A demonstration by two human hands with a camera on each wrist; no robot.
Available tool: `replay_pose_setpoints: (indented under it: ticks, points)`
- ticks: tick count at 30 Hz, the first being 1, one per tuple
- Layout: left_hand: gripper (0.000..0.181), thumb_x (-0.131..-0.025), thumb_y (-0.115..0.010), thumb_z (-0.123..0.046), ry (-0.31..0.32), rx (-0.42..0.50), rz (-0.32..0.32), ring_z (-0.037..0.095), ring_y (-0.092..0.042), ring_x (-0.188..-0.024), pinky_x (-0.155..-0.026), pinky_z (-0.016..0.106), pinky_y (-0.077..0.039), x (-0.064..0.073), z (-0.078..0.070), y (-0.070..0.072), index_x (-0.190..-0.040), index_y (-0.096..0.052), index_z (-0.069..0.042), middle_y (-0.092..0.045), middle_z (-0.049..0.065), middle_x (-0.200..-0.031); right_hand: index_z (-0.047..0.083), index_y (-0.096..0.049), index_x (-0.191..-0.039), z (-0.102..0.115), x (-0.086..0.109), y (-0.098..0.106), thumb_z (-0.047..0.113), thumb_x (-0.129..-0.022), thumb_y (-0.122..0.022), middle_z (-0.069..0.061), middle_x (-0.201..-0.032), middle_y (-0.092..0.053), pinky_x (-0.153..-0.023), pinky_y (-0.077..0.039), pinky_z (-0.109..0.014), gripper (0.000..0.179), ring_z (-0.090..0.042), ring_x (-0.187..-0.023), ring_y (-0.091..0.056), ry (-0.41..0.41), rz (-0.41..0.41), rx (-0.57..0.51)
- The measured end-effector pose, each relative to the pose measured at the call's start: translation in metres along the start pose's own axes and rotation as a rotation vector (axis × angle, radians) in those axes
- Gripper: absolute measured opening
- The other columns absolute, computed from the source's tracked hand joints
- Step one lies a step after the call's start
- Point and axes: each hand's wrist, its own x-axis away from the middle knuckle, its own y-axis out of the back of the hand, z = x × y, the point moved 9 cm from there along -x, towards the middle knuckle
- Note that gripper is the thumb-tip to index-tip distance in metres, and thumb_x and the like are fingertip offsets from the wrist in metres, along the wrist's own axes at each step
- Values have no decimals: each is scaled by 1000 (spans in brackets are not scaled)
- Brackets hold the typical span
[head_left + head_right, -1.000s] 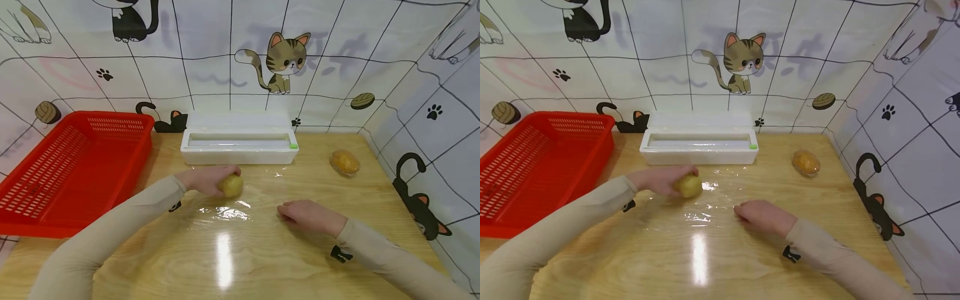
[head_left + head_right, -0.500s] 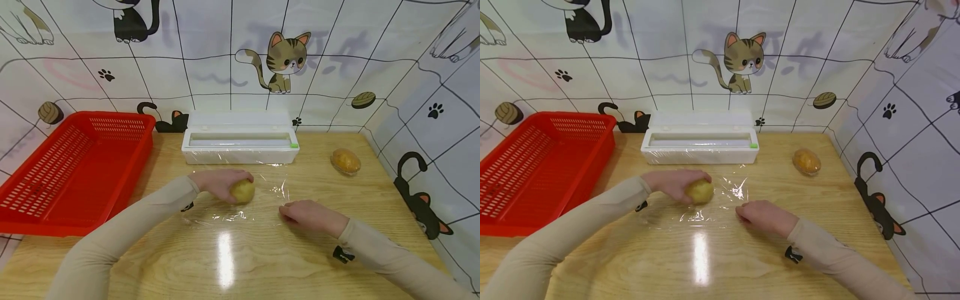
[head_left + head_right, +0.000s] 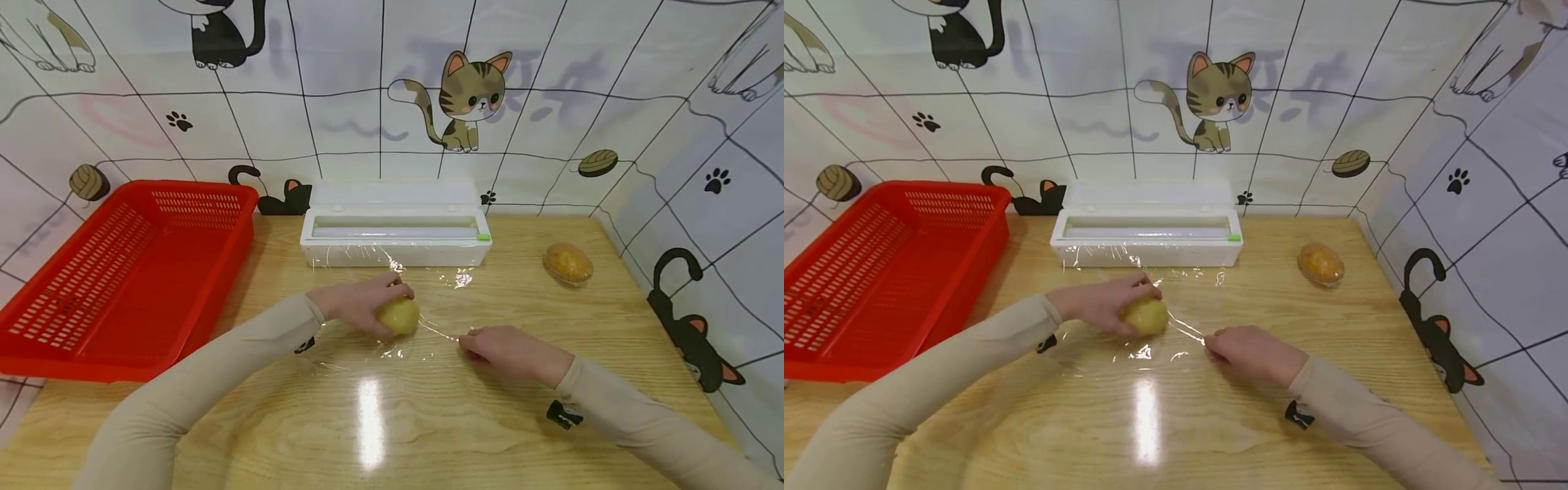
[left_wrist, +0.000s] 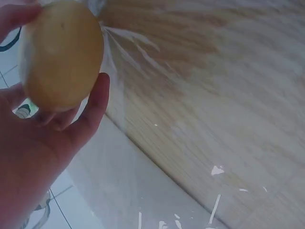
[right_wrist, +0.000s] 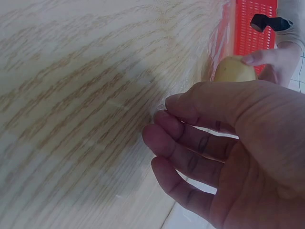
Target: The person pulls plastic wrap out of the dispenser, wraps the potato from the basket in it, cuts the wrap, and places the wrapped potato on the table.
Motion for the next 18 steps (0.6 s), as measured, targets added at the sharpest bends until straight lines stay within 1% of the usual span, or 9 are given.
replay_pose_setpoints:
  ticks: [2,5,9,12,14,18]
  points:
    - [66,-79,-78,-24,9,16,17,18,-49,-105,-90,30,-45,0,-1,-2,-135,-46,-8,-42,8,-121,13,-48,-76,0,0,1,1,-84,-70,8,-66,-39,-50,-37,-22,27,-7,-57,-36,-2,-3,-1]
    - [67,-81,-76,-27,26,16,45,16,-49,-104,-89,30,-45,0,-3,-7,-138,-44,-9,-43,6,-120,14,-47,-75,-1,0,2,0,-84,-70,9,-65,-38,-50,-36,-22,28,-6,-57,-35,-2,-4,-2]
    - [69,-82,-74,-27,38,17,70,17,-50,-106,-90,31,-45,1,-3,-11,-141,-42,-6,-44,7,-123,14,-47,-75,0,0,1,1,-85,-69,9,-65,-38,-50,-36,-22,28,-6,-56,-35,0,-1,-2]
    - [72,-82,-73,-26,40,8,70,18,-50,-108,-91,32,-45,1,-3,-11,-142,-41,-5,-44,8,-125,14,-47,-75,0,1,1,1,-85,-69,9,-65,-38,-50,-36,-22,28,-6,-56,-35,-5,0,3]
    - [72,-81,-74,-24,37,-3,54,19,-50,-109,-91,33,-45,1,-3,-8,-142,-41,-4,-44,9,-125,14,-47,-75,0,1,1,1,-85,-69,9,-65,-38,-49,-36,-22,27,-6,-55,-35,-8,1,7]
    - [72,-81,-74,-21,39,-6,45,22,-49,-111,-93,36,-45,1,-1,-3,-143,-40,-2,-44,11,-126,14,-47,-75,0,1,0,1,-85,-69,9,-65,-39,-49,-36,-22,27,-6,-55,-35,-11,3,10]
